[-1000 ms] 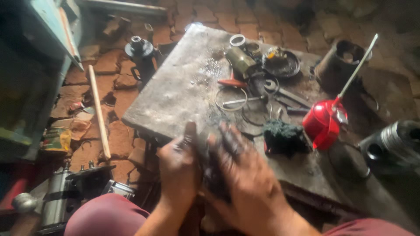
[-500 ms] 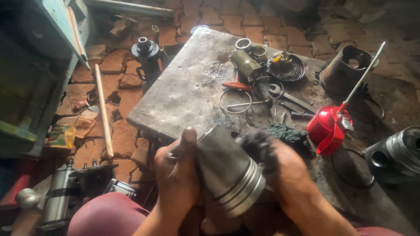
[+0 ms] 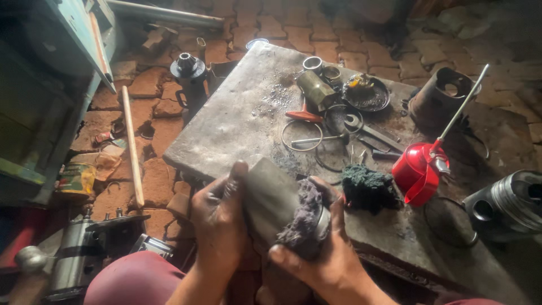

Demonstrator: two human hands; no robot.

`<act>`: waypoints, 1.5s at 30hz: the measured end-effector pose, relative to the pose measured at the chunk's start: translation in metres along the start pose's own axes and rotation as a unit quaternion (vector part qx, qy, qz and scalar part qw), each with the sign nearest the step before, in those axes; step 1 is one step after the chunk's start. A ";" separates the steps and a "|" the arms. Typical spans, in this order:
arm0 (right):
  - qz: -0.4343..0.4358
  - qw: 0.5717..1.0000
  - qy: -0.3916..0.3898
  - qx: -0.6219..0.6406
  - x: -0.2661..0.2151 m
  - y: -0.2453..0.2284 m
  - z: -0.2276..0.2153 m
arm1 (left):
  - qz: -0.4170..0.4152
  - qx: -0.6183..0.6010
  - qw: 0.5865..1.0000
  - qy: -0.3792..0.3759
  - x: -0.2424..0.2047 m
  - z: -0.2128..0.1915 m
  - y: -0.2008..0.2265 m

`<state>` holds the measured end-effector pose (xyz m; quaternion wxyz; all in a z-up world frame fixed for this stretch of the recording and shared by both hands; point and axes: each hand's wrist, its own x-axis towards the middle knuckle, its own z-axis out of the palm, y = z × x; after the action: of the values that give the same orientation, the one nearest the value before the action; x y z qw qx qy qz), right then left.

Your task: The person scrubs the exterior of a metal piston with a dark abrasive pad, then wipes it with a cloth. The person removes a piston ring from a groove, cleans the groove with a small metal tool, and then reinserts the ring.

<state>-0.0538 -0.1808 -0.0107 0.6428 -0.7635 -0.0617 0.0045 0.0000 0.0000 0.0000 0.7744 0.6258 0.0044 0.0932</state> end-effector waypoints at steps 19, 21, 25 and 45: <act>-0.196 0.947 0.088 -0.238 0.003 -0.026 -0.008 | -0.096 -0.047 0.993 -0.059 0.001 0.011 0.016; -0.225 0.938 0.095 -0.245 0.003 -0.027 -0.007 | -0.067 0.010 0.997 -0.028 -0.001 0.011 0.013; -0.062 0.988 0.108 -0.093 0.006 -0.016 -0.007 | -0.030 0.015 0.999 -0.017 -0.002 0.008 0.010; -0.313 0.863 0.117 -0.380 -0.006 -0.025 0.011 | -0.043 -0.001 0.997 0.069 0.005 0.005 0.010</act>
<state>-0.0628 -0.1666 0.0112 0.2731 -0.8841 -0.2182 -0.3100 0.0038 -0.0016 0.0116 0.7762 0.6163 0.0848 0.1025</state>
